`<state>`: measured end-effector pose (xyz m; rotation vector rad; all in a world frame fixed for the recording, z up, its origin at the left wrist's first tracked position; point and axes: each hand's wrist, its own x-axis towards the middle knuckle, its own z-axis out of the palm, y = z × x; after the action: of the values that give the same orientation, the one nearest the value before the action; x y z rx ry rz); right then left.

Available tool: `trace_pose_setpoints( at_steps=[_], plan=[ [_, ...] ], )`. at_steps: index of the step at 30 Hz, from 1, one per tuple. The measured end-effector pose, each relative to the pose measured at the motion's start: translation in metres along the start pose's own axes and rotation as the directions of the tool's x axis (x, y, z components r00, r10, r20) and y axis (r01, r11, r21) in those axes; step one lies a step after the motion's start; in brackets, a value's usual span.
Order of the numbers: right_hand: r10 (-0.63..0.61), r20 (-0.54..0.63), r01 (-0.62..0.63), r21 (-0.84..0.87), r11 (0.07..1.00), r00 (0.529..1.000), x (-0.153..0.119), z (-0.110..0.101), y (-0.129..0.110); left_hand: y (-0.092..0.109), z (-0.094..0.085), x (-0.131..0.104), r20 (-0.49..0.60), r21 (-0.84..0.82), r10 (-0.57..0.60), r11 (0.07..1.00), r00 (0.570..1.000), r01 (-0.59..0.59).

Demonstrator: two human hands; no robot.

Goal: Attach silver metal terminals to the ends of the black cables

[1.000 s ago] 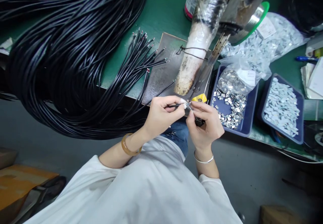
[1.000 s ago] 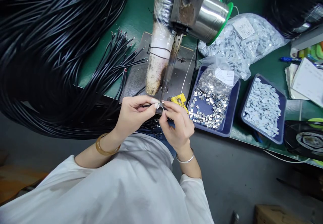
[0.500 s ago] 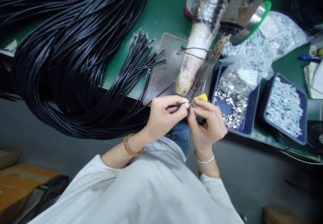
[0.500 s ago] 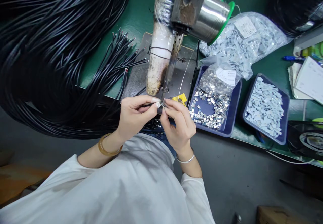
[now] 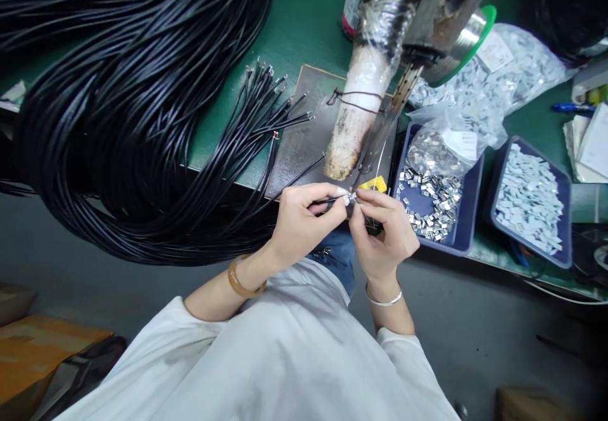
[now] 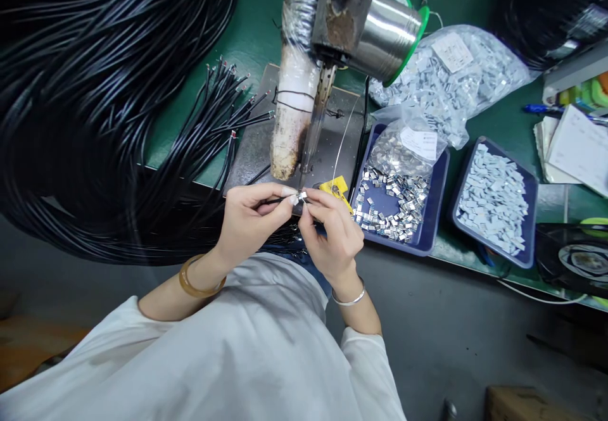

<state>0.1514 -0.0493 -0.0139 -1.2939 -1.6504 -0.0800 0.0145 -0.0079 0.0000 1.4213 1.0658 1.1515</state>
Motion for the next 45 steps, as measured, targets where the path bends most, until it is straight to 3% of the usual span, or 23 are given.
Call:
trace_pose_setpoints(
  at_steps=[13, 36, 45],
  plan=[
    [-0.111, 0.012, 0.111, -0.084, 0.99, 0.994, 0.0035, -0.0005, -0.0004, 0.0048, -0.0035, 0.0029, 0.017, -0.033, -0.018, 0.999, 1.0, 0.019],
    [-0.093, 0.015, 0.094, -0.079, 0.992, 0.996, 0.0005, -0.0005, 0.0022, 0.0006, -0.0021, 0.0003, 0.013, -0.011, -0.024, 1.0, 1.0, 0.024],
    [-0.021, 0.002, 0.021, -0.034, 0.999, 1.0, 0.0007, -0.0001, 0.001, -0.0035, 0.0002, 0.0001, 0.018, -0.006, 0.057, 0.998, 0.998, -0.057]
  ],
)
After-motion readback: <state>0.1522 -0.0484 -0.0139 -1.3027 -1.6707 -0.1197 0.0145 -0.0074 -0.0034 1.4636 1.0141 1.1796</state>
